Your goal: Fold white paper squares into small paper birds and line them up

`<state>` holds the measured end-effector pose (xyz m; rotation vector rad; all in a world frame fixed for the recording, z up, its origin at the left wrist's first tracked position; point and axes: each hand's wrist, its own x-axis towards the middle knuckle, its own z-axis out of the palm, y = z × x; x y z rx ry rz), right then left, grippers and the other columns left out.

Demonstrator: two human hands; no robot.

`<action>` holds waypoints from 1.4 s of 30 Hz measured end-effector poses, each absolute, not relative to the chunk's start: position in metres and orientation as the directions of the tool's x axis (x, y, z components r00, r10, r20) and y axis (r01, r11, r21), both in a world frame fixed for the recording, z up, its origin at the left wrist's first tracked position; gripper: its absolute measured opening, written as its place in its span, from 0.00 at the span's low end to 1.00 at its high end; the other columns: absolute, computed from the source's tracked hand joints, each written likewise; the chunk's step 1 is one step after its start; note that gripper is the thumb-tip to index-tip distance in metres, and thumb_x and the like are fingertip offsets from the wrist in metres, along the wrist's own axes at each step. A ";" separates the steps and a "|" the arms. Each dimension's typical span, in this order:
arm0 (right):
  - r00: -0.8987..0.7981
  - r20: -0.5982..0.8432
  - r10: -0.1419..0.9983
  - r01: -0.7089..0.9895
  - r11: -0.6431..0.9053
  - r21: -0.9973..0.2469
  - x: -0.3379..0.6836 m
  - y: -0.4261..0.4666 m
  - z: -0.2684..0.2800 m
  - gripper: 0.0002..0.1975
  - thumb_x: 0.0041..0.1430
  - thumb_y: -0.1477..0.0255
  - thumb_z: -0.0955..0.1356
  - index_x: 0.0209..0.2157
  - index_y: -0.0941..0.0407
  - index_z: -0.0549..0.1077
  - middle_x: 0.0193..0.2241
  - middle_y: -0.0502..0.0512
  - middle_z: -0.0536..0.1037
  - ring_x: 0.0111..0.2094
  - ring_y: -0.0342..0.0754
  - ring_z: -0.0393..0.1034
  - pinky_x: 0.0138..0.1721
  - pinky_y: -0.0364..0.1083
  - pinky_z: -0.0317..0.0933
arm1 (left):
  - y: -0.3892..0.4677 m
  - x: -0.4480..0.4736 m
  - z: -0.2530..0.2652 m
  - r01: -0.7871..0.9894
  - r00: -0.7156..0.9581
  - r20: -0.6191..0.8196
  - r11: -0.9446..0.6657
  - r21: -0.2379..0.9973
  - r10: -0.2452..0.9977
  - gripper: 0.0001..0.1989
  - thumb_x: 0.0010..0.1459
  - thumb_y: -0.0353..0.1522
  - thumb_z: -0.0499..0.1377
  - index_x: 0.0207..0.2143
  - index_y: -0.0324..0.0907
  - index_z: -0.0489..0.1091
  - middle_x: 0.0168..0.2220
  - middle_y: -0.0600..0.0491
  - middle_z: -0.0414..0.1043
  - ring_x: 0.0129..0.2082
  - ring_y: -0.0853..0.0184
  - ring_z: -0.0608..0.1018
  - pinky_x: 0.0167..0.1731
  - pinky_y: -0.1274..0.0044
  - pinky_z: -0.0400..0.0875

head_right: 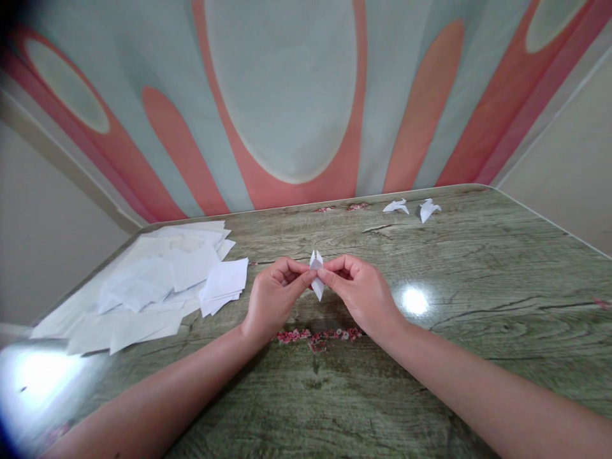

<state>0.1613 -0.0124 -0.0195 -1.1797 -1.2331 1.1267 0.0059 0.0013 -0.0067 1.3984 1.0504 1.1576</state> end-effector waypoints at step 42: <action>-0.120 0.079 0.990 -0.023 0.077 -0.997 0.173 -0.005 -0.014 0.15 0.57 0.62 0.68 0.42 0.56 0.75 0.36 0.54 0.78 0.37 0.46 0.69 0.40 0.46 0.62 | 0.013 -0.011 0.003 -0.269 0.440 -0.197 0.338 0.902 0.876 0.10 0.51 0.34 0.65 0.30 0.38 0.69 0.29 0.55 0.70 0.28 0.75 0.71 0.32 0.81 0.67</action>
